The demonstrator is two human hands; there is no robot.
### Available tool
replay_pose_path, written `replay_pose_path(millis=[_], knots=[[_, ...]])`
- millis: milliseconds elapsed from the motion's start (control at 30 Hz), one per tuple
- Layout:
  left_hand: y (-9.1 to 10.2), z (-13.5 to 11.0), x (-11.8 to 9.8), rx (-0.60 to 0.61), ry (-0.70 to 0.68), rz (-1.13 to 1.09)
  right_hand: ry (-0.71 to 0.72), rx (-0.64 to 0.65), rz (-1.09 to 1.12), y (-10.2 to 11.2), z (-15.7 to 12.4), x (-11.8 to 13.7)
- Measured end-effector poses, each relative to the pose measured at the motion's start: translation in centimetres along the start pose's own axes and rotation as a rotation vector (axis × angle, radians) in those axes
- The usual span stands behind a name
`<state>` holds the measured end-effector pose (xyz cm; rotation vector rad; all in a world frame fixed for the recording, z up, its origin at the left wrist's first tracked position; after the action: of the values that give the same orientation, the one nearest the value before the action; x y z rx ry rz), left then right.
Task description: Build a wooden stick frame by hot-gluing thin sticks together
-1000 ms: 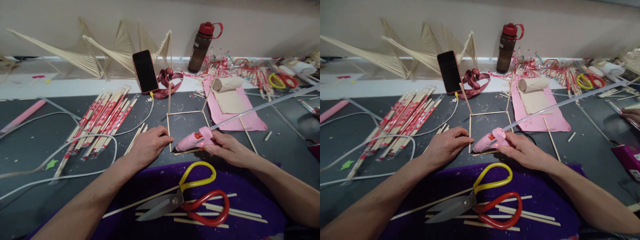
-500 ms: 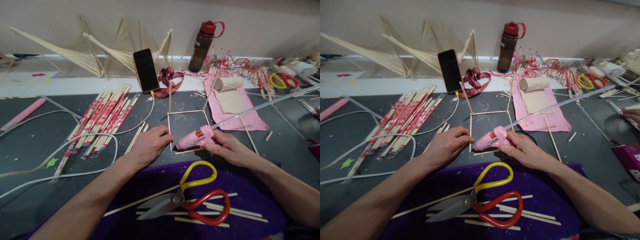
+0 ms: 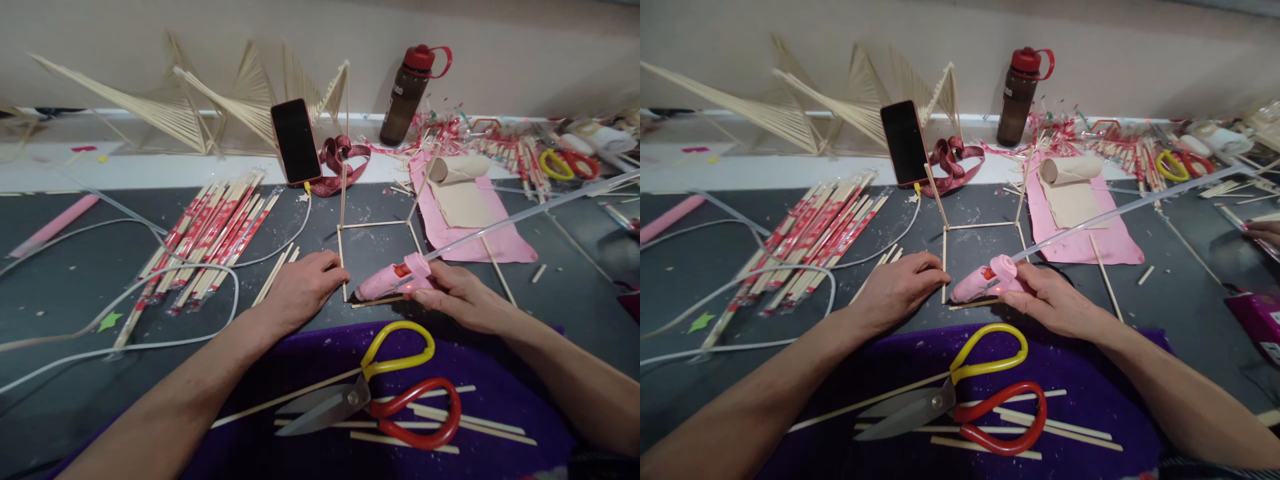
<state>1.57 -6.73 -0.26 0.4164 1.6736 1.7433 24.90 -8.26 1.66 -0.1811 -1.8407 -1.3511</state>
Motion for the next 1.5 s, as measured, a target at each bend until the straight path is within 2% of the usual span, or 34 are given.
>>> replay_pose_path(millis=[200, 367, 667, 900, 1067, 1300, 1500], knots=[[0.0, 0.0, 0.0, 0.008, 0.002, -0.003, 0.000, 0.045, -0.002, -0.1, -0.1, 0.1], [0.0, 0.0, -0.1, 0.013, 0.008, -0.012, -0.007, -0.006, 0.002, 0.1, -0.1, -0.3], [0.1, 0.1, -0.2, 0.013, 0.009, -0.004, -0.001, 0.020, -0.036, 0.0, -0.1, 0.2], [0.0, 0.0, -0.1, 0.016, 0.022, 0.001, 0.067, -0.022, -0.126, -0.2, -0.3, 0.7], [-0.2, 0.0, -0.1, 0.021, 0.031, 0.015, 0.116, -0.103, -0.187, 0.1, -0.6, 0.6], [-0.2, -0.1, -0.1, -0.015, 0.019, 0.021, 0.197, -0.043, -0.240, 0.0, -1.0, 1.2], [-0.1, -0.2, -0.2, -0.021, 0.018, 0.017, 0.165, -0.060, -0.291, -0.1, -1.5, 0.5]])
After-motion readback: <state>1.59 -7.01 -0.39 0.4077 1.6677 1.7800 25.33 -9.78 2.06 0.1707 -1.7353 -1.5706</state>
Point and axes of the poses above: each hand's wrist, its own z-axis towards the middle knuckle, its own y-axis out of the back of the hand, x = y × z, the point moved 4 cm from there along z, towards the middle knuckle, and after that the axes turned 1 degree about -x, right-handed, at the moved point
